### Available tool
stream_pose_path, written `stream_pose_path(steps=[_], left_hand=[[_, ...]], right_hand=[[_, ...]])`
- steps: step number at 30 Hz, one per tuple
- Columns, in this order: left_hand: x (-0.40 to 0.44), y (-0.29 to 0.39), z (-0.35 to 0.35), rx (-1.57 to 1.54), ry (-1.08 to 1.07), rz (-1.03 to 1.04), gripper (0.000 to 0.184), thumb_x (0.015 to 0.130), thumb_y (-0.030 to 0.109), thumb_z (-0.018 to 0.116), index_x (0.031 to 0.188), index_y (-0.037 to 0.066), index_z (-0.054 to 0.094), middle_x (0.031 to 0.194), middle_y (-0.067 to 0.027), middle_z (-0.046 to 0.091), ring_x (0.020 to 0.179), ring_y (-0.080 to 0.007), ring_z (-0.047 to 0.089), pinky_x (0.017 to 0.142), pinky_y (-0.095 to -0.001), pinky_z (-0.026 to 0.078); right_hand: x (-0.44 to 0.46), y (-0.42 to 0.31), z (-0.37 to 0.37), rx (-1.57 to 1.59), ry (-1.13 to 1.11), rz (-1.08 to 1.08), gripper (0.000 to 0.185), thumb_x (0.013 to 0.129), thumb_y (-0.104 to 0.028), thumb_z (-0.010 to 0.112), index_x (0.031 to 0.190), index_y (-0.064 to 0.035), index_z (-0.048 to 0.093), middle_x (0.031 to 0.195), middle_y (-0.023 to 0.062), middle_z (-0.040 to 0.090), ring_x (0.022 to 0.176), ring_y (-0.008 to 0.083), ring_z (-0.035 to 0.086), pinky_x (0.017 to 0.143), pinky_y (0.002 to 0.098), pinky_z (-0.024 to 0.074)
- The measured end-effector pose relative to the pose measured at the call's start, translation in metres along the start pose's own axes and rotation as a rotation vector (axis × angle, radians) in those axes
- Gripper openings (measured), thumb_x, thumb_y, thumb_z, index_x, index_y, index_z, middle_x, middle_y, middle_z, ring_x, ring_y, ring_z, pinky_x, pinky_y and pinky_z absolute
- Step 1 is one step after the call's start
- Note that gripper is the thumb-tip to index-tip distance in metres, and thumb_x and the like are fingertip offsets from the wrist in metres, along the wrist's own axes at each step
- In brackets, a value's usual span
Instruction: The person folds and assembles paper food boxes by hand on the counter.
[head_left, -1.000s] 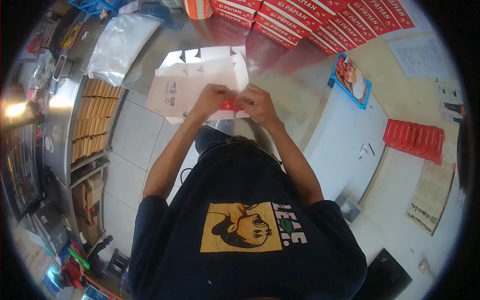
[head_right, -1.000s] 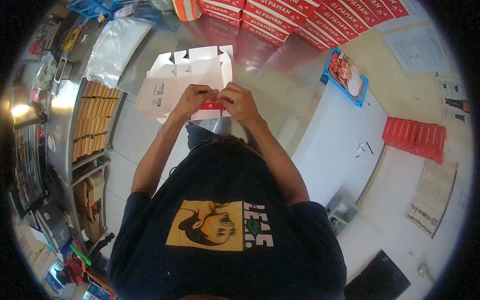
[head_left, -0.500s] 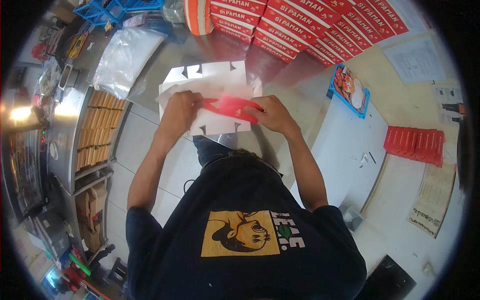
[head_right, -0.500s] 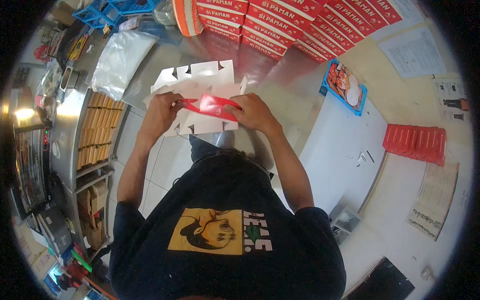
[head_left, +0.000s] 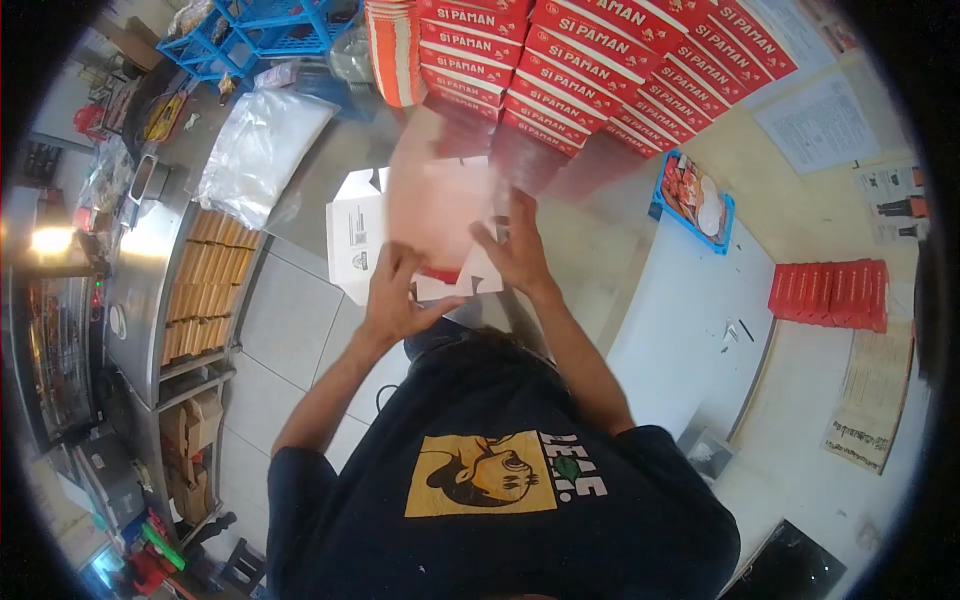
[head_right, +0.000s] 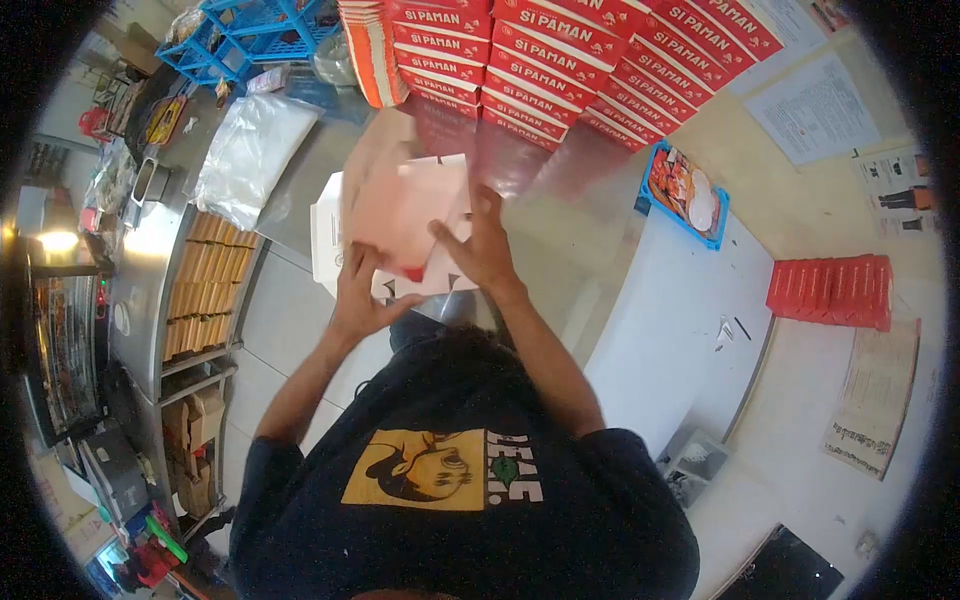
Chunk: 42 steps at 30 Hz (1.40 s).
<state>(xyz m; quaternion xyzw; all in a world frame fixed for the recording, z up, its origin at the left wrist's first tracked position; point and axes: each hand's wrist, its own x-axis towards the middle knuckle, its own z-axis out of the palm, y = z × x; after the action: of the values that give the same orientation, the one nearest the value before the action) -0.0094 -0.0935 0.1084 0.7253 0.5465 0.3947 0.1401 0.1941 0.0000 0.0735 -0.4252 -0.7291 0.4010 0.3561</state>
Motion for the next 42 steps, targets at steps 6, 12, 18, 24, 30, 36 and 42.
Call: stream_pose_path(steps=[6, 12, 18, 24, 30, 36, 42], left_hand=[[-0.065, -0.056, 0.064, 0.023, -0.099, -0.254, 0.048, 0.068, 0.023, 0.088, 0.103, 0.004, 0.060, 0.110, -0.0166, 0.052, 0.092, -0.0327, 0.055, 0.074, -0.0424, 0.050], [0.010, -0.052, 0.085, -1.136, 0.239, -0.863, 0.040, 0.095, 0.035, 0.070, 0.121, 0.006, 0.060, 0.118, -0.0134, 0.057, 0.088, -0.0234, 0.065, 0.076, -0.0328, 0.057], [0.035, -0.080, 0.127, -1.144, 0.458, -0.865, 0.032, 0.104, 0.030, 0.056, 0.117, 0.001, 0.058, 0.099, -0.0079, 0.067, 0.087, -0.0174, 0.067, 0.077, -0.0338, 0.059], [0.033, -0.065, 0.138, -1.146, 0.300, -1.002, 0.033, 0.104, 0.033, 0.056, 0.110, 0.001, 0.061, 0.098, -0.0080, 0.068, 0.081, -0.0164, 0.066, 0.071, -0.0319, 0.057], [0.027, -0.047, 0.152, -0.905, 0.180, -0.986, 0.037, 0.105, 0.033, 0.053, 0.110, -0.003, 0.060, 0.090, -0.0087, 0.065, 0.074, -0.0145, 0.062, 0.061, -0.0288, 0.056], [0.023, -0.066, 0.167, -0.898, 0.309, -0.897, 0.033, 0.105, 0.031, 0.051, 0.105, 0.000, 0.060, 0.088, -0.0101, 0.065, 0.073, -0.0156, 0.062, 0.057, -0.0311, 0.052], [0.026, -0.028, 0.163, -0.493, 0.149, -0.820, 0.033, 0.105, 0.027, 0.049, 0.103, -0.004, 0.060, 0.091, -0.0227, 0.068, 0.077, -0.0290, 0.067, 0.066, -0.0396, 0.051]], right_hand=[[-0.013, 0.133, 0.043, 0.768, 0.427, 0.698, 0.054, 0.084, -0.008, 0.069, 0.133, -0.0011, 0.049, 0.132, 0.0132, 0.055, 0.115, 0.0267, 0.059, 0.096, 0.0372, 0.0492], [-0.021, 0.053, 0.019, -0.100, 0.239, 0.024, 0.043, 0.089, 0.003, 0.056, 0.130, -0.0047, 0.064, 0.119, 0.0139, 0.058, 0.111, 0.0310, 0.061, 0.096, 0.0372, 0.0501], [-0.035, 0.048, 0.030, 0.249, 0.294, 0.197, 0.034, 0.105, -0.018, 0.049, 0.132, -0.0023, 0.062, 0.134, 0.0144, 0.060, 0.111, 0.0285, 0.064, 0.100, 0.0349, 0.0501], [-0.043, 0.054, 0.026, -0.033, 0.061, 0.024, 0.038, 0.104, -0.021, 0.052, 0.137, -0.0033, 0.058, 0.145, 0.0193, 0.053, 0.118, 0.0342, 0.061, 0.099, 0.0416, 0.0502], [-0.042, 0.059, 0.039, -0.319, 0.077, 0.060, 0.045, 0.100, -0.017, 0.055, 0.143, -0.0040, 0.050, 0.147, 0.0221, 0.048, 0.110, 0.0430, 0.060, 0.097, 0.0447, 0.0493], [-0.039, 0.044, 0.026, -0.365, -0.106, -0.041, 0.046, 0.103, -0.018, 0.051, 0.145, 0.0007, 0.047, 0.150, 0.0247, 0.044, 0.119, 0.0421, 0.056, 0.099, 0.0446, 0.0455], [-0.041, 0.057, 0.039, -0.275, 0.071, 0.195, 0.050, 0.105, -0.023, 0.045, 0.146, 0.0049, 0.041, 0.151, 0.0257, 0.041, 0.129, 0.0423, 0.049, 0.103, 0.0464, 0.0411]])
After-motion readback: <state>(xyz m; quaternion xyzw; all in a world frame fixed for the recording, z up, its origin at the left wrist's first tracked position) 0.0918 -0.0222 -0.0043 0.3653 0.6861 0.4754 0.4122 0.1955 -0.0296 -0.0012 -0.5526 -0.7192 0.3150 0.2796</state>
